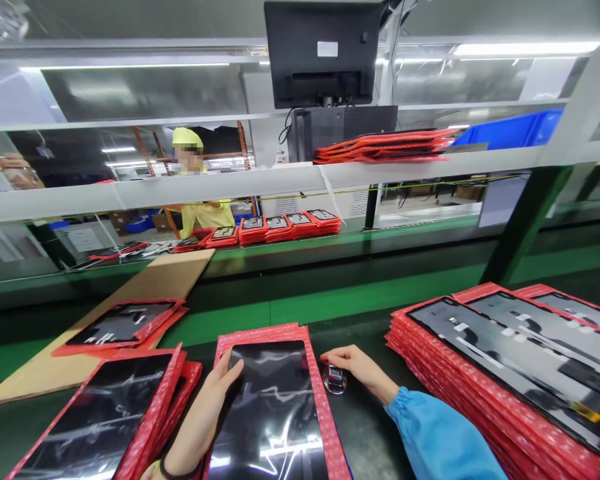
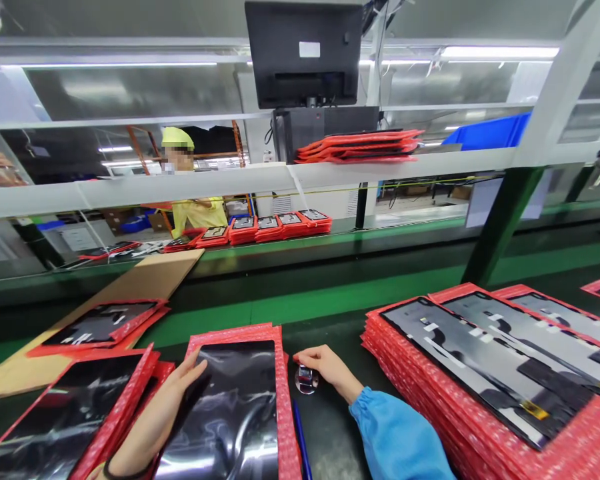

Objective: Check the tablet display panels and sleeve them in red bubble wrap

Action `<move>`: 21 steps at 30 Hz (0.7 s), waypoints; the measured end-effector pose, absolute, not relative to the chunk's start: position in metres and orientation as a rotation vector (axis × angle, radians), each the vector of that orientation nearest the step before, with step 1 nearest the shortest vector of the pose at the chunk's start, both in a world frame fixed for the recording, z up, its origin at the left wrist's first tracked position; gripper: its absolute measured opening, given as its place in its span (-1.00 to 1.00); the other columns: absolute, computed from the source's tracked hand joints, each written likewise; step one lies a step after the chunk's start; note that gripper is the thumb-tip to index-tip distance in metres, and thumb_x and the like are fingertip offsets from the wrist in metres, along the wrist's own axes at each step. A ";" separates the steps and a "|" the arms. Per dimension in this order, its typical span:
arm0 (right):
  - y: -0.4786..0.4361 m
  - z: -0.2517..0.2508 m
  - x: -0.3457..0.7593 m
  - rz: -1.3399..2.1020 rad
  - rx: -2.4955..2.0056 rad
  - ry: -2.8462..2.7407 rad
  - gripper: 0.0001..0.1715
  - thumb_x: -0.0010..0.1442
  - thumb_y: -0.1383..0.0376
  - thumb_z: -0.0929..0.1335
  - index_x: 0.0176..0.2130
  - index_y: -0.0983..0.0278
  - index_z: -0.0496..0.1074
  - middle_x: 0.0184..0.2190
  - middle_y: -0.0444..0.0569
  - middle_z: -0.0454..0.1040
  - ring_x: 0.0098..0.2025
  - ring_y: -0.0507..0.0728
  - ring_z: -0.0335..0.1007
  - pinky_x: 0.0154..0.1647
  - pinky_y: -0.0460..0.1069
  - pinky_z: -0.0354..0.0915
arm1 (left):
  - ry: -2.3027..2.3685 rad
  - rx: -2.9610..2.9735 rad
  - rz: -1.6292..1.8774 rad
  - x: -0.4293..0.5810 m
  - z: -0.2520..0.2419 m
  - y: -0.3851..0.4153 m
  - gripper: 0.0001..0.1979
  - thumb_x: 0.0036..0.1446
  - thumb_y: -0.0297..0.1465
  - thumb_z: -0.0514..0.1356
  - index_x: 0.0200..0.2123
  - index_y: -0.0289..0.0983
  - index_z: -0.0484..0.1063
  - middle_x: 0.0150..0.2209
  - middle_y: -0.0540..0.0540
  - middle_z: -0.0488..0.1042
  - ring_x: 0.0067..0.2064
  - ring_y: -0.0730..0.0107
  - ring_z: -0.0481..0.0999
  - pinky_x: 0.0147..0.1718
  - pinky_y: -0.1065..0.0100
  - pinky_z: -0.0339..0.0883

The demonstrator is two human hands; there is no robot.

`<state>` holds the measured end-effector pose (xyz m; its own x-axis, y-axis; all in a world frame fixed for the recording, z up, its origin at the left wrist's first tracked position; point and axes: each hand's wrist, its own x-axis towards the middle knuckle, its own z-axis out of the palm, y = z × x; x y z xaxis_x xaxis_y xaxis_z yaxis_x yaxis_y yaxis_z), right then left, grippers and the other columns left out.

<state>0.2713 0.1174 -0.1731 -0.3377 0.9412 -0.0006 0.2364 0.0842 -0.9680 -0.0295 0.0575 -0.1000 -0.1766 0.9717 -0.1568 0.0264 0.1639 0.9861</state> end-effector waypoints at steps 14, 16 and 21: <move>0.038 -0.166 0.242 0.368 -0.786 -2.020 -0.54 0.16 0.36 0.32 0.06 0.08 0.42 0.05 -0.04 0.48 0.11 0.23 0.38 0.23 0.18 0.18 | 1.438 1.061 1.169 -0.101 -0.119 -0.005 -0.45 -0.29 -0.02 0.39 -0.25 -0.26 0.52 -0.28 -0.19 0.54 -0.29 0.14 0.51 -0.33 0.21 0.39; 0.035 -0.170 0.237 0.231 -0.731 -2.072 -0.44 0.17 0.40 0.31 0.15 0.11 0.32 0.11 -0.02 0.41 0.11 0.23 0.38 0.17 0.12 0.27 | 1.347 0.954 1.065 -0.098 -0.122 -0.014 -0.48 -0.33 -0.07 0.43 -0.28 -0.25 0.55 -0.31 -0.16 0.55 -0.32 0.19 0.51 -0.36 0.24 0.40; 0.040 -0.187 0.231 0.173 -0.728 -2.066 -0.39 0.19 0.37 0.30 0.21 0.10 0.23 0.12 -0.05 0.38 0.09 0.24 0.38 0.12 0.07 0.31 | 1.281 0.815 1.023 -0.082 -0.114 -0.019 -0.62 -0.25 -0.20 0.43 -0.30 -0.21 0.56 -0.33 -0.06 0.52 -0.35 0.34 0.48 -0.42 0.36 0.35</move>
